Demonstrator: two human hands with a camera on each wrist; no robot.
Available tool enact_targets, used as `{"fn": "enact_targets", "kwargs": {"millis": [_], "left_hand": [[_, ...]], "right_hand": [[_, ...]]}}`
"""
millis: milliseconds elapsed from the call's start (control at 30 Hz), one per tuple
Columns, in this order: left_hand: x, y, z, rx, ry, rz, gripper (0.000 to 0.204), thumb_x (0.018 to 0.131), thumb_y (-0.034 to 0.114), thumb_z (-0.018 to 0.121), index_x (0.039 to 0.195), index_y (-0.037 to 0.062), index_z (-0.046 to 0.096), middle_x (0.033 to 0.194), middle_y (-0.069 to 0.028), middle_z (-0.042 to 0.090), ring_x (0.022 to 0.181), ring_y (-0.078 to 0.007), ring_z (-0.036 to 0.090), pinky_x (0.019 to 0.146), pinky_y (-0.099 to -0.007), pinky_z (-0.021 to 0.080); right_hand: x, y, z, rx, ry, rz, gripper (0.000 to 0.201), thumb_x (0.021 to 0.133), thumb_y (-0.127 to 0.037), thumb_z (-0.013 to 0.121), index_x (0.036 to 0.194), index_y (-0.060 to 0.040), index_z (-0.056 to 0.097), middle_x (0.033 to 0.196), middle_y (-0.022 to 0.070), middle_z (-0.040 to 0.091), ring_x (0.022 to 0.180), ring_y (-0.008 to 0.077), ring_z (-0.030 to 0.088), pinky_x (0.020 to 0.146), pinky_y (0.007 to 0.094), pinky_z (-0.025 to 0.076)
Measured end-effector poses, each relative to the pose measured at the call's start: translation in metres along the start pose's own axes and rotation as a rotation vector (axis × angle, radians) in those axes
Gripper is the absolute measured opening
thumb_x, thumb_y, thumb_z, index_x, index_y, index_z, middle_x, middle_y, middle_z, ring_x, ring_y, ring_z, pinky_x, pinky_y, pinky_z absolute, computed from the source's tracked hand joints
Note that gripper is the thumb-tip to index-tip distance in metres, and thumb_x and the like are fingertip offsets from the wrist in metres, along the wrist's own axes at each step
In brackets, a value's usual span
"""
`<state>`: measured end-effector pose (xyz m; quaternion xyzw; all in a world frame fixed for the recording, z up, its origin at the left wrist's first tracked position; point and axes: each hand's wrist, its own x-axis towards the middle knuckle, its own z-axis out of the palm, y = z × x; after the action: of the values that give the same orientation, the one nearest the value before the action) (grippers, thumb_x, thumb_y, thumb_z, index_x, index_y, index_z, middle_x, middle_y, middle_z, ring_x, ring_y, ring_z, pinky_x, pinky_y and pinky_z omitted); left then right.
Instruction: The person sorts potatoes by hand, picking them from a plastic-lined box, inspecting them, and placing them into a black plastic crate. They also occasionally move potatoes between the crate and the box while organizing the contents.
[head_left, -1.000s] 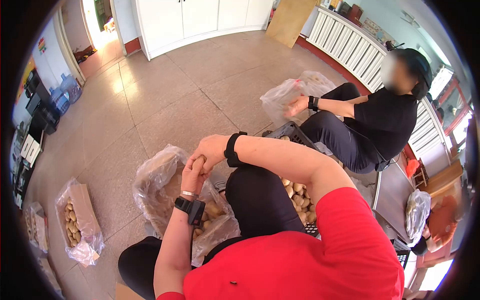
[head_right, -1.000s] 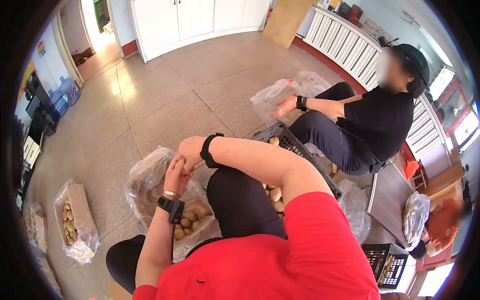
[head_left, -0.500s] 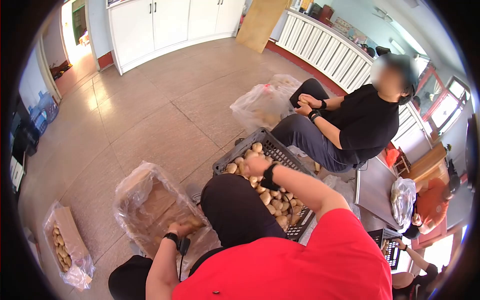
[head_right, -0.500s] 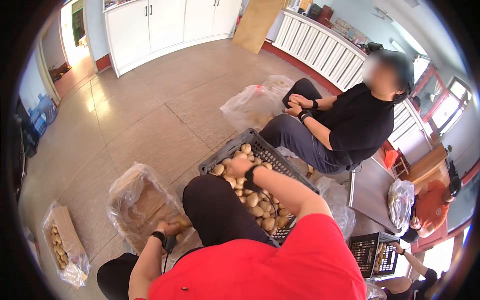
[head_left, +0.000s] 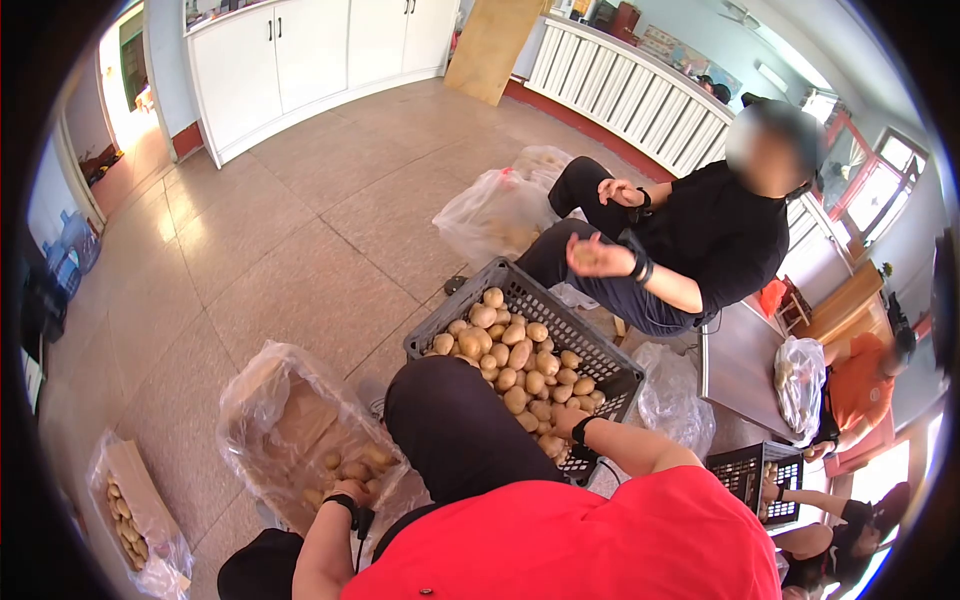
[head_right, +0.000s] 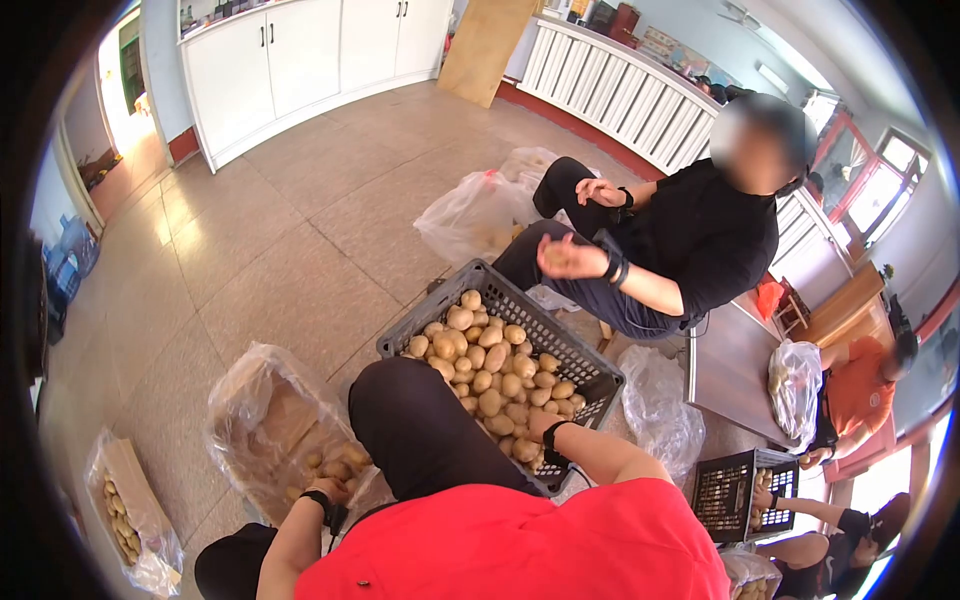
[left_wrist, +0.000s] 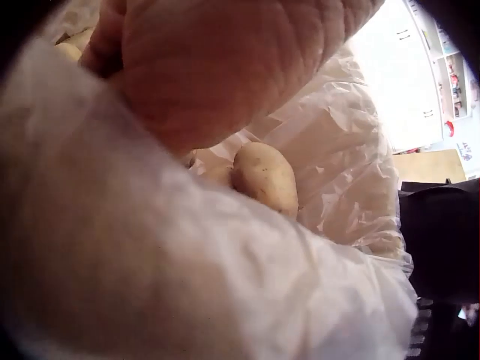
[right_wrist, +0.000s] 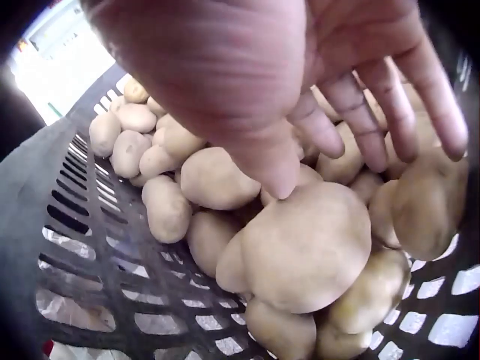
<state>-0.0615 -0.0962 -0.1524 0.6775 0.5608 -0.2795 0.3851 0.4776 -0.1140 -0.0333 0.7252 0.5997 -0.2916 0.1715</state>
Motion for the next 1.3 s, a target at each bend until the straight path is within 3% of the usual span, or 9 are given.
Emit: {"fn": "enact_targets", "kwargs": {"millis": [233,300,700,933,1033,1100,1167,1233,1300], "left_hand": [[0.022,-0.01,0.021,0.077,0.213,-0.053,0.039,0.078,0.043,0.057,0.104,0.0175,0.069,0.112,-0.0062,0.065,0.109,-0.0235,0.058,0.097,-0.0292,0.041],[0.018,-0.01,0.012,0.051,0.029,-0.061,0.04,0.081,0.043,0.054,0.114,0.0234,0.065,0.129,-0.0077,0.054,0.122,-0.0306,0.047,0.102,-0.0365,0.037],[0.003,-0.008,0.006,-0.077,0.004,0.091,0.048,0.076,0.043,0.062,0.113,0.0138,0.065,0.119,-0.01,0.06,0.108,-0.024,0.058,0.096,-0.033,0.042],[-0.025,0.013,-0.02,-0.029,-0.048,-0.007,0.045,0.078,0.043,0.06,0.11,0.0123,0.066,0.113,-0.0139,0.062,0.106,-0.0258,0.06,0.093,-0.0338,0.044],[-0.029,0.016,-0.03,-0.057,0.116,-0.113,0.043,0.077,0.04,0.061,0.108,0.0101,0.066,0.11,-0.0171,0.063,0.105,-0.0288,0.06,0.091,-0.0367,0.046],[0.003,-0.001,-0.02,-0.185,0.41,-0.082,0.04,0.078,0.035,0.061,0.106,0.0073,0.066,0.107,-0.018,0.064,0.102,-0.0324,0.06,0.088,-0.0393,0.047],[-0.014,0.016,-0.056,-0.225,0.463,-0.037,0.04,0.078,0.034,0.061,0.107,0.0062,0.065,0.105,-0.0187,0.064,0.099,-0.034,0.06,0.088,-0.0404,0.047],[-0.011,0.02,-0.071,-0.407,0.628,0.073,0.039,0.079,0.031,0.061,0.108,0.0047,0.063,0.1,-0.0196,0.065,0.092,-0.0323,0.063,0.083,-0.0393,0.049],[-0.003,0.022,-0.082,-0.556,0.745,0.135,0.038,0.08,0.029,0.062,0.109,0.0044,0.062,0.095,-0.0198,0.066,0.088,-0.0289,0.065,0.079,-0.0373,0.051]], "right_hand": [[0.014,-0.014,0.012,-0.187,-0.147,-0.062,0.051,0.072,-0.045,0.062,0.1,-0.0031,0.067,0.097,0.0212,0.066,0.093,0.0325,0.063,0.08,0.0391,0.049],[0.017,-0.012,0.015,-0.179,-0.178,-0.067,0.051,0.071,-0.046,0.062,0.098,-0.0028,0.067,0.096,0.0211,0.066,0.093,0.0324,0.063,0.08,0.0388,0.049],[0.018,-0.014,0.024,-0.059,-0.198,0.022,0.065,0.066,-0.053,0.066,0.097,0.0037,0.066,0.098,0.0224,0.065,0.092,0.0316,0.064,0.08,0.0377,0.05],[0.015,-0.017,0.015,-0.129,-0.201,-0.042,0.054,0.068,-0.047,0.063,0.097,-0.0024,0.067,0.095,0.0217,0.066,0.09,0.0331,0.064,0.078,0.0391,0.05],[0.007,-0.022,-0.013,-0.037,-0.046,-0.053,0.049,0.067,-0.046,0.062,0.089,-0.0024,0.068,0.092,0.0207,0.066,0.089,0.0327,0.063,0.077,0.0398,0.049],[0.024,-0.026,-0.03,-0.117,0.03,-0.109,0.045,0.066,-0.045,0.061,0.075,-0.0012,0.067,0.08,0.0195,0.066,0.078,0.0327,0.065,0.069,0.0398,0.05],[-0.05,-0.107,-0.137,-0.041,-0.051,-0.049,0.043,0.063,-0.036,0.062,0.089,-0.0014,0.067,0.088,0.0218,0.066,0.084,0.0328,0.064,0.073,0.039,0.05],[0.005,-0.092,-0.138,0.04,0.004,-0.052,0.037,0.064,-0.029,0.059,0.083,0.0015,0.065,0.084,0.022,0.065,0.083,0.0346,0.064,0.071,0.0386,0.05],[-0.003,-0.129,-0.172,0.096,0.391,-0.22,0.035,0.067,-0.029,0.057,0.083,0.0012,0.065,0.085,0.0225,0.065,0.082,0.0366,0.063,0.071,0.0388,0.05]]}}
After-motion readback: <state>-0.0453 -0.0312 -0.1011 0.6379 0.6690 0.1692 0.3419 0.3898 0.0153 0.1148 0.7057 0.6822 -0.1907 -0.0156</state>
